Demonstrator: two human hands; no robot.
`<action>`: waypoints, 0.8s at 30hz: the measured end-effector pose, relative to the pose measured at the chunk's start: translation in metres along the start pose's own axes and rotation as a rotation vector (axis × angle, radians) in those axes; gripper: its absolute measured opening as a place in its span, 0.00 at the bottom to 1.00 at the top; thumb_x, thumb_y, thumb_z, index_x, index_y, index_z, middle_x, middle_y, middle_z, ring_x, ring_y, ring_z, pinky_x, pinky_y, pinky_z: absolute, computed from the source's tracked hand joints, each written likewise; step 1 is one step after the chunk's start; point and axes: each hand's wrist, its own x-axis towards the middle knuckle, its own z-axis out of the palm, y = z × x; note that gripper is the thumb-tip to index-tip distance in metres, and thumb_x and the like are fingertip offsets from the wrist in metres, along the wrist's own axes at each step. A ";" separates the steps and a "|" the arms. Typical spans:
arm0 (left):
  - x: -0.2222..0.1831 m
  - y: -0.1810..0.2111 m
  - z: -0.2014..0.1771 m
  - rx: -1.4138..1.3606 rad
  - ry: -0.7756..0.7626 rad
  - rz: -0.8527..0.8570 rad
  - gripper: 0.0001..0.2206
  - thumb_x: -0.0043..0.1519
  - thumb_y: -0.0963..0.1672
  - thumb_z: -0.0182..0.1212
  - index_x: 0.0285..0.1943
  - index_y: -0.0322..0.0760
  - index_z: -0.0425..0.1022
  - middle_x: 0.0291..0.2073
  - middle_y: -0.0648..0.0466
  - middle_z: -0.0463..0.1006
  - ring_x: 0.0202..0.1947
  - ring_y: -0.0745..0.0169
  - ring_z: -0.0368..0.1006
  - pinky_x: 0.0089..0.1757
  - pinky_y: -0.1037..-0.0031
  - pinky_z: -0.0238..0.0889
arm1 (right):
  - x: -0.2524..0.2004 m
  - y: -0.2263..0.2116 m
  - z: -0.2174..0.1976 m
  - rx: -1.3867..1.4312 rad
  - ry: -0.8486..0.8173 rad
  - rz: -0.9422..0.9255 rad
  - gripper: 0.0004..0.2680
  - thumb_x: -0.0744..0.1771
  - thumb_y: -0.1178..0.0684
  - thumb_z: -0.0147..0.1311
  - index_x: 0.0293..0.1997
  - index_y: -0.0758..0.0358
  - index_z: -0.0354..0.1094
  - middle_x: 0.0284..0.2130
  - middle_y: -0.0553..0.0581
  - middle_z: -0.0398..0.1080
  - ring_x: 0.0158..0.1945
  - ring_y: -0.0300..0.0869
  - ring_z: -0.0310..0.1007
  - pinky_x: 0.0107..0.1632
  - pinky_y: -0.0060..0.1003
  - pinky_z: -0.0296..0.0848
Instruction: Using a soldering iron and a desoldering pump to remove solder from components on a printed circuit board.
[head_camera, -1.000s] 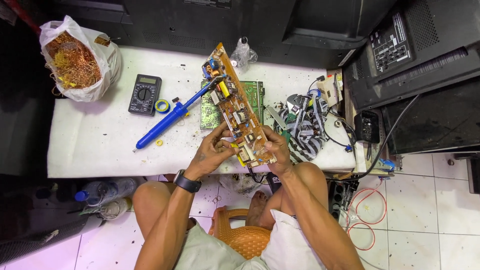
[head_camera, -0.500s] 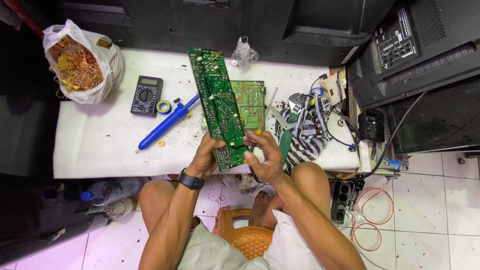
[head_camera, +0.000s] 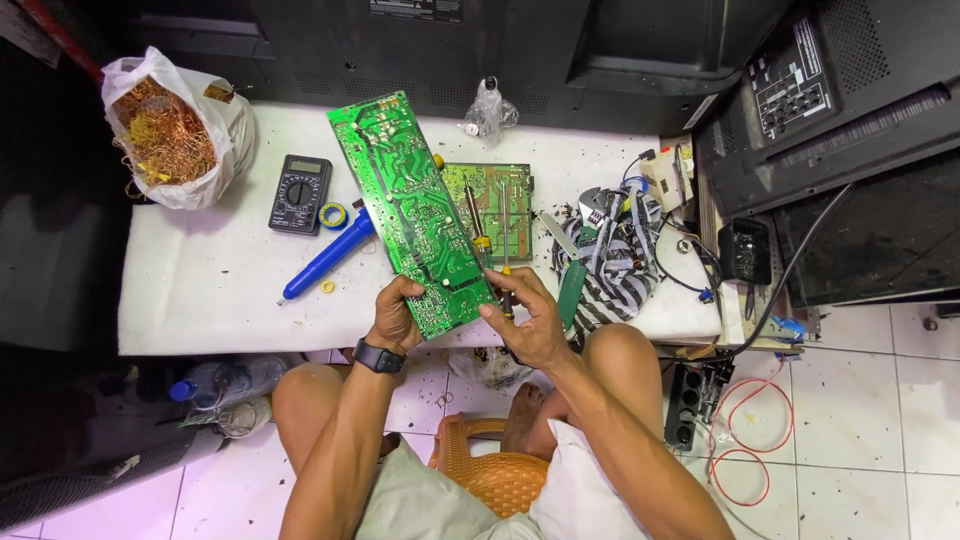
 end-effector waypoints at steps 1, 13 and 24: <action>0.016 -0.002 -0.042 0.000 0.000 -0.001 0.15 0.39 0.38 0.48 0.35 0.24 0.70 0.22 0.43 0.71 0.24 0.46 0.72 0.35 0.59 0.68 | 0.001 -0.001 -0.001 -0.001 0.001 0.001 0.14 0.60 0.54 0.58 0.47 0.64 0.67 0.31 0.56 0.63 0.33 0.39 0.65 0.33 0.32 0.66; 0.034 0.020 -0.080 0.553 0.085 0.186 0.28 0.38 0.33 0.47 0.53 0.35 0.64 0.33 0.54 0.69 0.28 0.62 0.65 0.35 0.71 0.64 | 0.056 -0.015 -0.069 -0.713 -0.294 0.478 0.16 0.62 0.52 0.47 0.55 0.63 0.58 0.46 0.67 0.61 0.50 0.59 0.63 0.48 0.53 0.63; 0.015 0.028 -0.063 0.942 0.202 0.081 0.24 0.37 0.35 0.51 0.47 0.28 0.64 0.33 0.50 0.64 0.37 0.54 0.61 0.40 0.65 0.56 | 0.040 -0.009 -0.023 -0.681 -0.483 0.057 0.10 0.64 0.55 0.43 0.48 0.57 0.65 0.31 0.64 0.67 0.34 0.55 0.69 0.32 0.44 0.69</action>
